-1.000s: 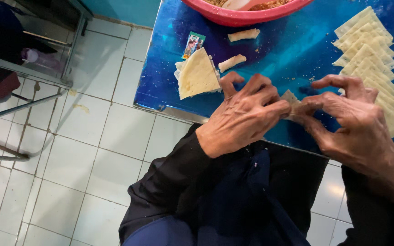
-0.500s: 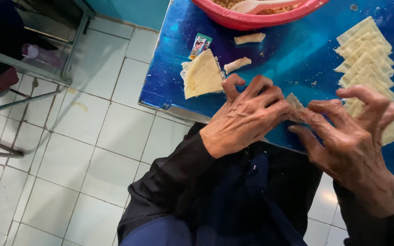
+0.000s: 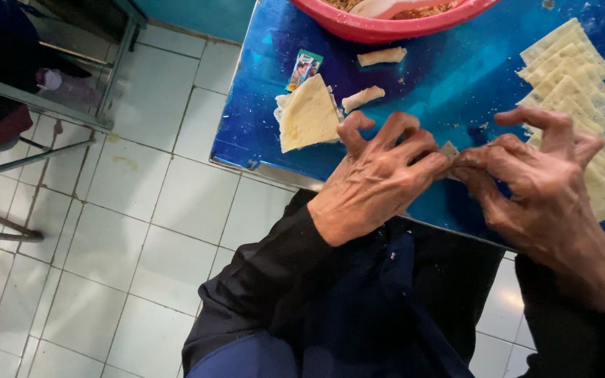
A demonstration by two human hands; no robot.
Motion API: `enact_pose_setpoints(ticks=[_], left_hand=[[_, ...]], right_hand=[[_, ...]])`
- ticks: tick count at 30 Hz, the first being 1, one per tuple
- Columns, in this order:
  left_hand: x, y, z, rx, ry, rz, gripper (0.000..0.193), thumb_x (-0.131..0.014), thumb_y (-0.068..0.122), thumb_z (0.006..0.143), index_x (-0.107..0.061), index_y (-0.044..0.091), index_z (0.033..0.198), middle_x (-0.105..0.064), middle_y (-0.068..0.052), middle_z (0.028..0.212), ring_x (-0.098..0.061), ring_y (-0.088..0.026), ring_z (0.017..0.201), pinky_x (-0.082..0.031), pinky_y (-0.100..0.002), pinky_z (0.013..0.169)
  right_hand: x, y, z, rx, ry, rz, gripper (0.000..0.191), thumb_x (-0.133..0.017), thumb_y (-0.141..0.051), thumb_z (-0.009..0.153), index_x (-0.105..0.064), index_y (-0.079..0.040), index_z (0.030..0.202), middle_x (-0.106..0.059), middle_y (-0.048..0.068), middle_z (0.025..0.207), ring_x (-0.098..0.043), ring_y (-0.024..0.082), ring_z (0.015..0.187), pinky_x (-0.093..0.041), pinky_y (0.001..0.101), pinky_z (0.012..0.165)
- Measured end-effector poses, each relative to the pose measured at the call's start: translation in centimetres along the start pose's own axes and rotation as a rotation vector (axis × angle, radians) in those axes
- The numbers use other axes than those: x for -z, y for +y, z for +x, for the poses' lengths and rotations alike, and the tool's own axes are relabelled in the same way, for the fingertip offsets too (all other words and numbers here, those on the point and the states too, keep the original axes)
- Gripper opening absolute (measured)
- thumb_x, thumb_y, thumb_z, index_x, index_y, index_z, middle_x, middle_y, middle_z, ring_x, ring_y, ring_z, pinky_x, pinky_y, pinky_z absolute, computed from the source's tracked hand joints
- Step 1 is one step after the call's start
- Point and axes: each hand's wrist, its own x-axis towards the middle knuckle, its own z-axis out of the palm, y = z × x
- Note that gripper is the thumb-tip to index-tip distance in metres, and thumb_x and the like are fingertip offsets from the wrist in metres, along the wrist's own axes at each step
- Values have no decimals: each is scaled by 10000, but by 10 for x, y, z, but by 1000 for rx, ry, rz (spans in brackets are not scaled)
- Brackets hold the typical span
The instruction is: The person folds thin square pastry sheets into rolls. They spoon a brown filling from a red bowl onto a sheet, roll the sheet by hand, seal the edge with paste from a blue bowl, and set the finished roll on the table beside a stack of prepared sheets.
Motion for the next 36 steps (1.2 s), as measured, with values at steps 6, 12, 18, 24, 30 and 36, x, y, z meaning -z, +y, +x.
enact_pose_setpoints(ticks=[6, 12, 18, 24, 30, 36], left_hand=[[-1, 2, 1, 22, 12, 76, 196, -726, 119, 900, -659, 156, 1081, -619, -2, 1090, -522, -233, 1215, -304, -509, 1004], [-2, 1, 1, 20, 22, 10, 198, -744, 232, 946, -644, 125, 1079, -608, -11, 1096, -502, -263, 1229, -294, -542, 998], [-2, 2, 0, 8, 15, 90, 161, -738, 196, 966, -653, 162, 1099, -629, 7, 1133, -500, -239, 1253, -281, -541, 1004], [-4, 5, -1, 28, 47, 161, 321, -741, 141, 931, -681, 193, 1242, -646, 73, 1134, -495, -189, 1262, -238, -555, 1012], [-2, 6, -1, 62, 12, 181, 254, -755, 167, 958, -681, 198, 1200, -642, 85, 1119, -495, -182, 1268, -229, -547, 972], [-3, 6, 0, 69, 53, 188, 277, -751, 167, 915, -714, 195, 1188, -647, 100, 1118, -485, -170, 1247, -220, -575, 1024]], right_hand=[[7, -19, -9, 26, 49, -152, 260, -848, -171, 856, -825, -101, 1105, -778, 28, 1066, -446, 273, 1391, -250, 490, 1140], [7, -24, -8, 25, 133, -161, 188, -873, -133, 917, -822, -148, 1098, -778, 18, 1092, -428, 300, 1348, -218, 512, 1092], [2, -20, -9, 54, 122, -284, 201, -827, -213, 962, -827, -155, 1155, -767, -36, 1106, -400, 228, 1392, -199, 454, 1131], [2, -23, -10, 42, 150, -317, 194, -818, -256, 964, -809, -147, 1124, -760, -11, 1133, -403, 279, 1355, -186, 480, 1102], [5, -27, -7, 31, 119, -331, 238, -853, -265, 938, -819, -135, 1133, -761, -4, 1134, -423, 277, 1399, -207, 453, 1111], [4, -34, -6, 16, 149, -443, 230, -878, -215, 953, -811, -189, 1172, -747, -60, 1136, -389, 259, 1374, -208, 420, 1141]])
